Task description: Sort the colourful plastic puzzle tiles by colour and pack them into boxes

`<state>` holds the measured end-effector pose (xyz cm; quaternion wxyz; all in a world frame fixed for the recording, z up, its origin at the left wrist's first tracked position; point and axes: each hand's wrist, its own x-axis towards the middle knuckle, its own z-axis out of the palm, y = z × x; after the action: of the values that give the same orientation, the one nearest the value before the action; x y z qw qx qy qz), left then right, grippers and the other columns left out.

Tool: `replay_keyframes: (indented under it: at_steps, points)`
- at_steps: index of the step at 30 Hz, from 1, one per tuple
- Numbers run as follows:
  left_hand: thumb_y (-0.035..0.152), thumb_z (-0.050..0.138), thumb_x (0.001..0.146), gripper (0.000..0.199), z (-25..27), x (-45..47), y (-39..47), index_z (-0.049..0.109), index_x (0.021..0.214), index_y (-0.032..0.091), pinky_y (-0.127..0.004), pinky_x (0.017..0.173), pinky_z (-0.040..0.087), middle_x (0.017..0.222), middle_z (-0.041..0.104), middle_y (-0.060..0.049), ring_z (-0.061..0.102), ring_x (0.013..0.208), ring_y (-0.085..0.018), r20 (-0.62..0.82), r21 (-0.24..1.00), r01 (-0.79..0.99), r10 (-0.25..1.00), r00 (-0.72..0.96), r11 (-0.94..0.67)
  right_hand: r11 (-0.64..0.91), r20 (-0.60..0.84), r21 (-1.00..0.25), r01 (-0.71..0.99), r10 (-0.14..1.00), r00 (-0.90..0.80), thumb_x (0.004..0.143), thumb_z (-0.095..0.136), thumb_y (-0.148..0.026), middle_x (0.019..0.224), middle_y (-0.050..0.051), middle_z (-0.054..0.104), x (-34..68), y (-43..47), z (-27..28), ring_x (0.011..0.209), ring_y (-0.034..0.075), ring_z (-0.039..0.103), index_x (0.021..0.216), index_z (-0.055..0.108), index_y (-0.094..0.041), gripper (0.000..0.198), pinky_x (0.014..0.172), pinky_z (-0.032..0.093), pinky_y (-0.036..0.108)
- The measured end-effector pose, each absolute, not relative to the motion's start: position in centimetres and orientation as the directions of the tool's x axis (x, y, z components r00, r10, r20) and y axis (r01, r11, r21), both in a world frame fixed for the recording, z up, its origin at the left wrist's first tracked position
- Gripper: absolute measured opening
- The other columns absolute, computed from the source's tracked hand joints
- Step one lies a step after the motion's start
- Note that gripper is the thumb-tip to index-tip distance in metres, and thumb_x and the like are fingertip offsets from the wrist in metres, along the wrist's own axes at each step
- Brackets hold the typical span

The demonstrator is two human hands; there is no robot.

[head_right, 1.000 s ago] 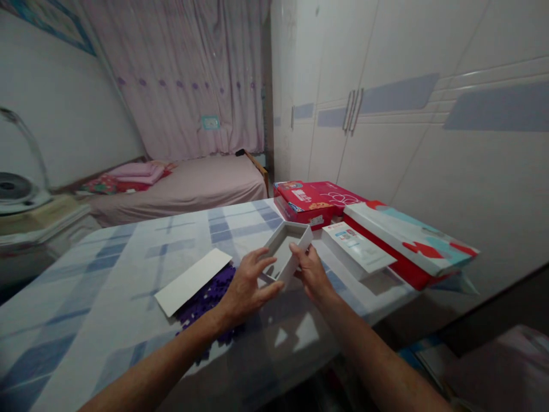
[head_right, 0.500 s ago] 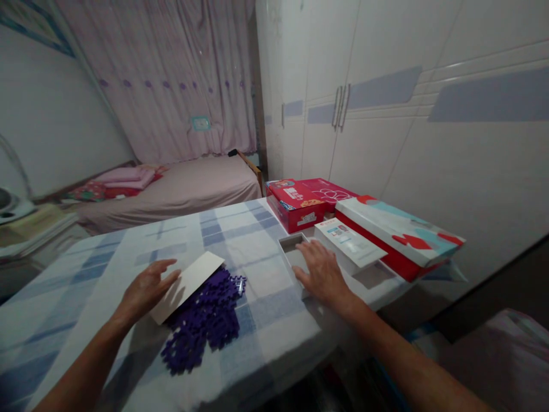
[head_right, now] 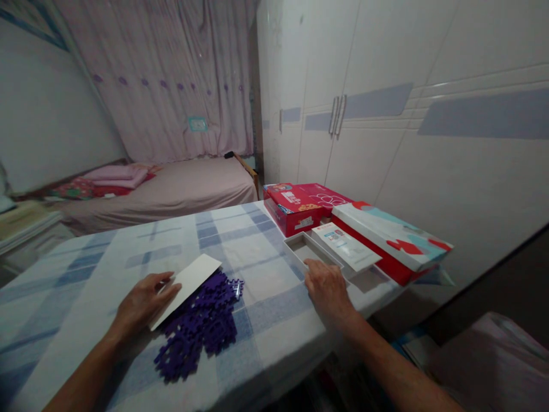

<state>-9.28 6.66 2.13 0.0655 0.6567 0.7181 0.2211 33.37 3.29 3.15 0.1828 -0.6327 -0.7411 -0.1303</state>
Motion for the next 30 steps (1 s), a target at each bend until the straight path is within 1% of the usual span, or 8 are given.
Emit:
replay_keyframes:
  at_steps: [6, 9, 13, 16, 20, 22, 26, 30]
  points:
    - [0.058, 0.056, 0.072, 0.067, 2.3, -8.8, 6.0, 0.057, 0.125, 0.018, -0.039, 0.096, 0.043, 0.121, 0.06, -0.01, 0.056, 0.11, -0.028, 0.214, 0.335, 0.941, 0.977, -0.018, -0.056, 0.081, 0.436, 0.065, 0.995, 0.894, -0.101, 0.091, 0.035, -0.016, 0.098, 0.01, 0.068, 32.7, 3.2, 3.2, 0.08, 0.021, 0.062, 0.11, 0.058, -0.016, 0.03, 0.072, 0.04, 0.034]
    - [0.057, 0.057, 0.073, 0.067, 2.5, -8.5, 5.8, 0.055, 0.127, 0.018, -0.038, 0.098, 0.042, 0.122, 0.06, -0.01, 0.055, 0.112, -0.027, 0.219, 0.354, 0.933, 0.976, -0.012, -0.067, 0.093, 0.47, 0.036, 0.995, 0.877, -0.099, 0.09, 0.038, -0.017, 0.102, 0.012, 0.065, 32.0, 3.1, 3.7, 0.091, 0.026, 0.06, 0.12, 0.054, -0.014, 0.034, 0.079, 0.042, 0.038]
    - [0.055, 0.06, 0.073, 0.068, 3.0, -7.6, 5.3, 0.051, 0.13, 0.019, -0.038, 0.104, 0.037, 0.129, 0.056, -0.01, 0.05, 0.119, -0.026, 0.251, 0.398, 0.901, 0.965, 0.071, -0.17, 0.351, 0.481, -0.139, 0.926, 0.841, -0.246, 0.089, 0.047, -0.027, 0.125, 0.015, 0.054, 29.1, 2.1, 4.4, 0.117, 0.029, 0.049, 0.133, 0.042, -0.017, 0.045, 0.096, 0.038, 0.044]
    - [0.054, 0.064, 0.071, 0.074, 3.3, -6.9, 4.9, 0.046, 0.135, 0.021, -0.041, 0.106, 0.036, 0.135, 0.053, -0.01, 0.047, 0.124, -0.028, 0.208, 0.413, 0.883, 0.967, 0.149, -0.225, 0.579, 0.367, -0.274, 0.768, 0.801, -0.473, 0.083, 0.059, -0.04, 0.142, 0.016, 0.04, 25.4, 0.8, 4.7, 0.131, 0.029, 0.036, 0.141, 0.032, -0.017, 0.069, 0.105, 0.033, 0.046]
    - [0.047, 0.063, 0.072, 0.07, 3.1, -6.6, 4.8, 0.046, 0.134, 0.019, -0.042, 0.109, 0.034, 0.138, 0.051, -0.01, 0.045, 0.127, -0.028, 0.253, 0.438, 0.853, 0.949, 0.187, -0.284, 0.702, 0.21, -0.334, 0.629, 0.706, -0.677, 0.064, 0.073, -0.057, 0.152, 0.017, 0.025, 20.4, 0.0, 4.7, 0.14, 0.034, 0.021, 0.145, 0.03, -0.019, 0.1, 0.11, 0.024, 0.052]
    - [0.042, 0.059, 0.075, 0.065, 2.9, -6.5, 4.9, 0.046, 0.134, 0.017, -0.04, 0.107, 0.037, 0.135, 0.054, -0.011, 0.049, 0.124, -0.026, 0.3, 0.475, 0.834, 0.943, 0.145, -0.28, 0.72, 0.171, -0.33, 0.61, 0.681, -0.712, 0.058, 0.075, -0.062, 0.154, 0.016, 0.021, 18.6, 0.4, 4.5, 0.14, 0.037, 0.017, 0.146, 0.03, -0.021, 0.107, 0.111, 0.019, 0.055]
    - [0.038, 0.052, 0.08, 0.059, 2.8, -6.3, 5.2, 0.045, 0.134, 0.014, -0.036, 0.093, 0.05, 0.116, 0.066, -0.01, 0.064, 0.104, -0.023, 0.36, 0.597, 0.779, 0.932, -0.048, -0.191, 0.718, 0.119, -0.318, 0.619, 0.678, -0.725, 0.055, 0.073, -0.068, 0.156, 0.015, 0.016, 16.6, 2.1, 4.0, 0.141, 0.039, 0.013, 0.147, 0.028, -0.023, 0.112, 0.11, 0.014, 0.059]
    - [0.037, 0.051, 0.082, 0.052, 3.3, -6.5, 5.4, 0.05, 0.129, 0.014, -0.032, 0.083, 0.055, 0.111, 0.068, -0.01, 0.068, 0.092, -0.019, 0.432, 0.697, 0.69, 0.882, -0.187, -0.195, 0.706, 0.089, -0.308, 0.637, 0.689, -0.72, 0.058, 0.07, -0.068, 0.154, 0.016, 0.02, 16.2, 3.3, 3.8, 0.139, 0.04, 0.018, 0.147, 0.029, -0.021, 0.109, 0.108, 0.02, 0.058]
